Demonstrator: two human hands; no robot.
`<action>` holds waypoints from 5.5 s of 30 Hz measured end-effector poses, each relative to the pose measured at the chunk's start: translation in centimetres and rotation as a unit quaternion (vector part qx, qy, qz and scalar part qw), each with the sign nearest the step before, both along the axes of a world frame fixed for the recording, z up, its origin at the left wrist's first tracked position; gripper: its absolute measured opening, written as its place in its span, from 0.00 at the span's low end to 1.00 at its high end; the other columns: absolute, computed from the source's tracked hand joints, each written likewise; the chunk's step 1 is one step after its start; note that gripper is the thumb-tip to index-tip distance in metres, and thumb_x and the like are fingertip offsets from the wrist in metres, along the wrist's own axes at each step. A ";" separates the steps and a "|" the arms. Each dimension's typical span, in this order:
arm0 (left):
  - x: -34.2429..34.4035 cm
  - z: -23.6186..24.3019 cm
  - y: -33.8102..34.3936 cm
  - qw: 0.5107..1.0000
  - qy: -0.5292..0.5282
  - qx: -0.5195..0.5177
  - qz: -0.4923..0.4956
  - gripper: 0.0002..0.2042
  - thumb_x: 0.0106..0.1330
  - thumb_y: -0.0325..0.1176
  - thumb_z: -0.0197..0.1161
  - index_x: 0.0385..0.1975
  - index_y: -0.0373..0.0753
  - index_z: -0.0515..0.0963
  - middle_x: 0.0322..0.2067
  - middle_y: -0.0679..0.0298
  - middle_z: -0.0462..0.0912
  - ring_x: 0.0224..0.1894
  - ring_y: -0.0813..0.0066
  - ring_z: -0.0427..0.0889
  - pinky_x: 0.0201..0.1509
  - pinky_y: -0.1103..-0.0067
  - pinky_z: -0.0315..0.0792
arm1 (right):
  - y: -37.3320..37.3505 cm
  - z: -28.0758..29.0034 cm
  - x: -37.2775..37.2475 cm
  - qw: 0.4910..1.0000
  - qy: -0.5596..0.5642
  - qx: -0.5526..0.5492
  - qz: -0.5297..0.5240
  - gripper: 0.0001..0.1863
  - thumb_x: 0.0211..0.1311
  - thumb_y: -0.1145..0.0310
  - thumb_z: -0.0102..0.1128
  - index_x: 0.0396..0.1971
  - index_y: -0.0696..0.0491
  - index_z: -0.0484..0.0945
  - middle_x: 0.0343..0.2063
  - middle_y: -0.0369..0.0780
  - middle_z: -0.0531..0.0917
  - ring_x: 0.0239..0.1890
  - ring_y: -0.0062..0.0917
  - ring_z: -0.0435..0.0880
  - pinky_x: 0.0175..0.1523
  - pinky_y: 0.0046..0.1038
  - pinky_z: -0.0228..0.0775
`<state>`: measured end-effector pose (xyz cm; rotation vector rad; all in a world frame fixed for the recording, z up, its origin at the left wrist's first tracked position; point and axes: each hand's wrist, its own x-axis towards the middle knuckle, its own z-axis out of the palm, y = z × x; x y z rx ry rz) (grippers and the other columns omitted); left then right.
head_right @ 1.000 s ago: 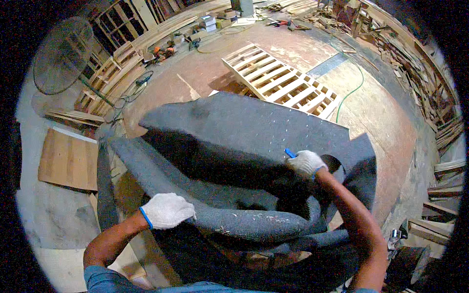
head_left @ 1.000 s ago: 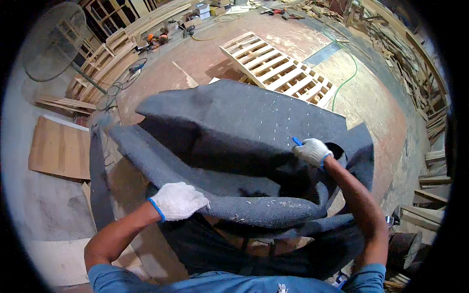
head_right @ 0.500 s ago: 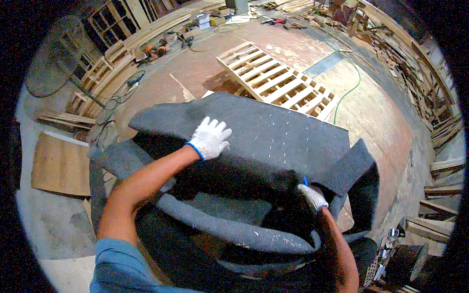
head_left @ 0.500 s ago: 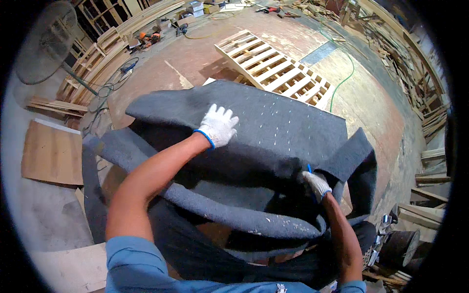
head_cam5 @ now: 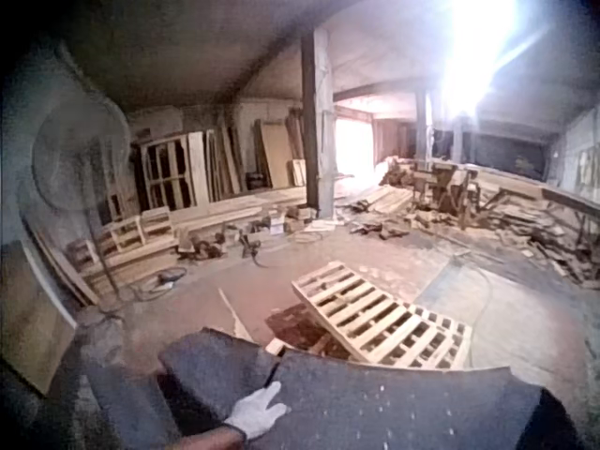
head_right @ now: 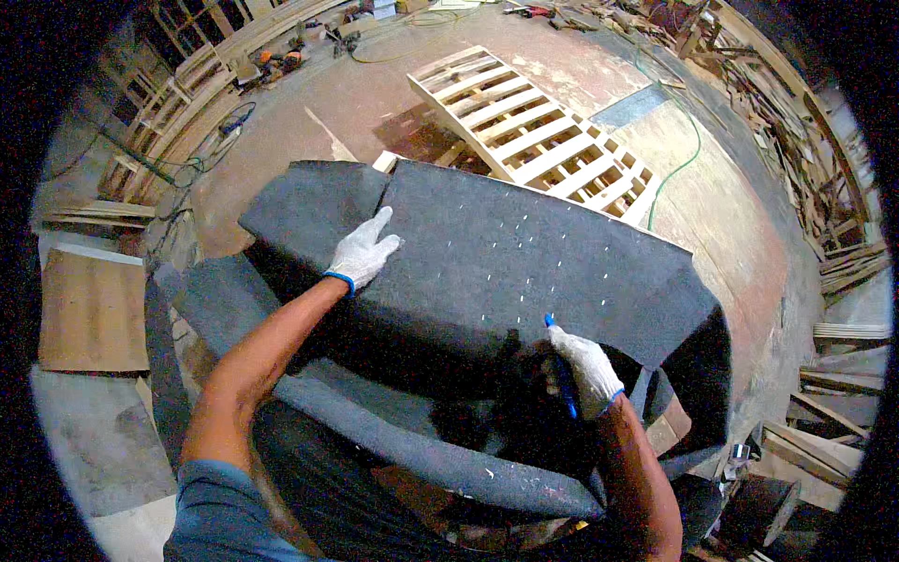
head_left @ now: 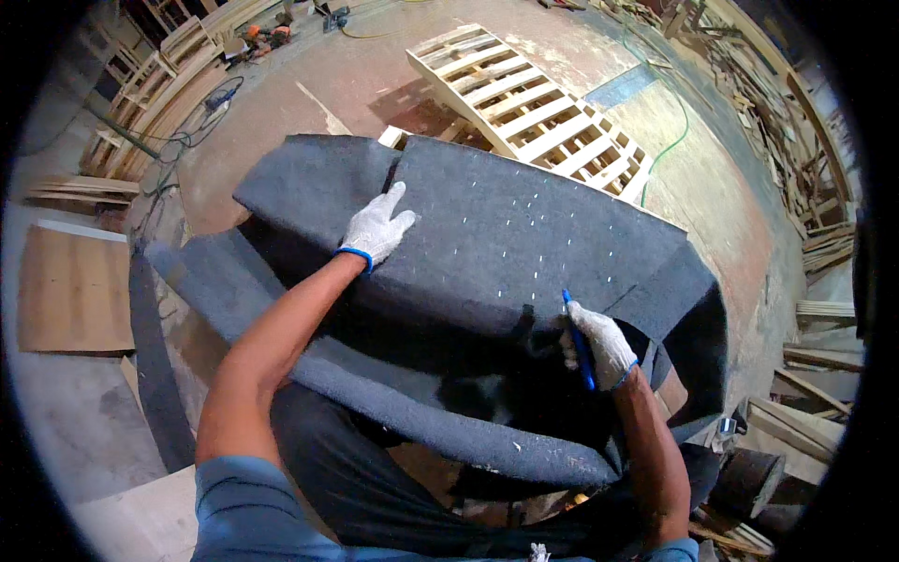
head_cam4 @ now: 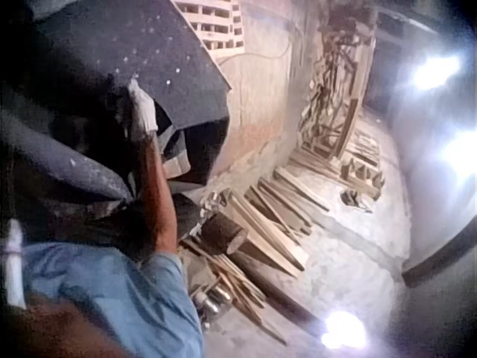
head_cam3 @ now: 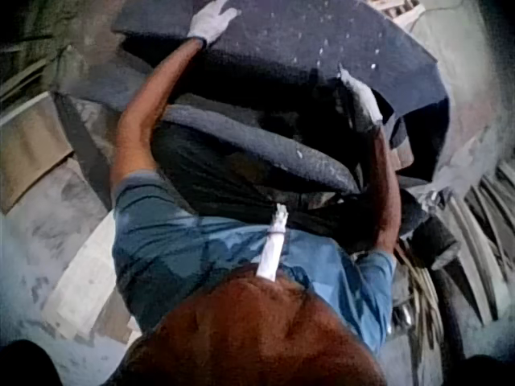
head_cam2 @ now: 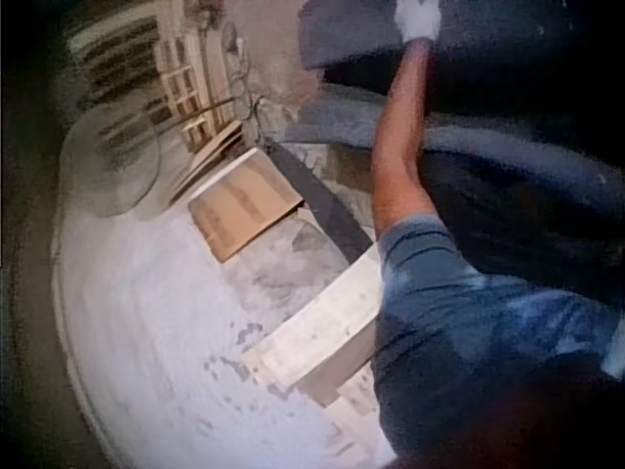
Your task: The person staples a dark fabric cover onto a wooden frame using a pneumatic staple gun, then trims the excess fabric with a utility knife. They flip the piece to work on different sides and continue trimming and securing the fabric.
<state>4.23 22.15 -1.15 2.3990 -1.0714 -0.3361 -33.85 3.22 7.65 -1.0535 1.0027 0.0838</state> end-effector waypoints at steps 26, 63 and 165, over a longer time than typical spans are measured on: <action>19.6 -3.6 -12.8 0.968 0.057 -0.070 -0.233 0.16 0.68 0.42 0.61 0.44 0.35 0.84 0.44 0.57 0.87 0.49 0.64 0.83 0.57 0.71 0.73 | -6.1 -4.6 30.3 0.901 -0.106 -0.360 0.219 0.28 0.60 0.62 0.62 0.60 0.57 0.76 0.38 0.39 0.86 0.30 0.22 0.84 0.40 0.27 0.77; 20.0 -4.7 -12.6 0.992 0.077 -0.044 -0.092 0.19 0.66 0.48 0.63 0.45 0.41 0.87 0.43 0.61 0.89 0.46 0.68 0.85 0.54 0.73 0.76 | -3.1 -7.2 36.8 0.904 -0.076 -0.395 0.146 0.26 0.62 0.64 0.60 0.62 0.50 0.75 0.26 0.42 0.84 0.19 0.23 0.82 0.23 0.29 0.79; 13.9 13.1 5.0 0.909 -0.016 -0.410 0.077 0.07 0.69 0.30 0.63 0.32 0.34 0.83 0.30 0.68 0.86 0.34 0.81 0.81 0.43 0.79 0.75 | 12.0 3.7 27.7 0.809 0.097 -0.255 0.521 0.15 0.66 0.65 0.56 0.50 0.52 0.81 0.21 0.39 0.83 0.18 0.26 0.84 0.24 0.30 0.81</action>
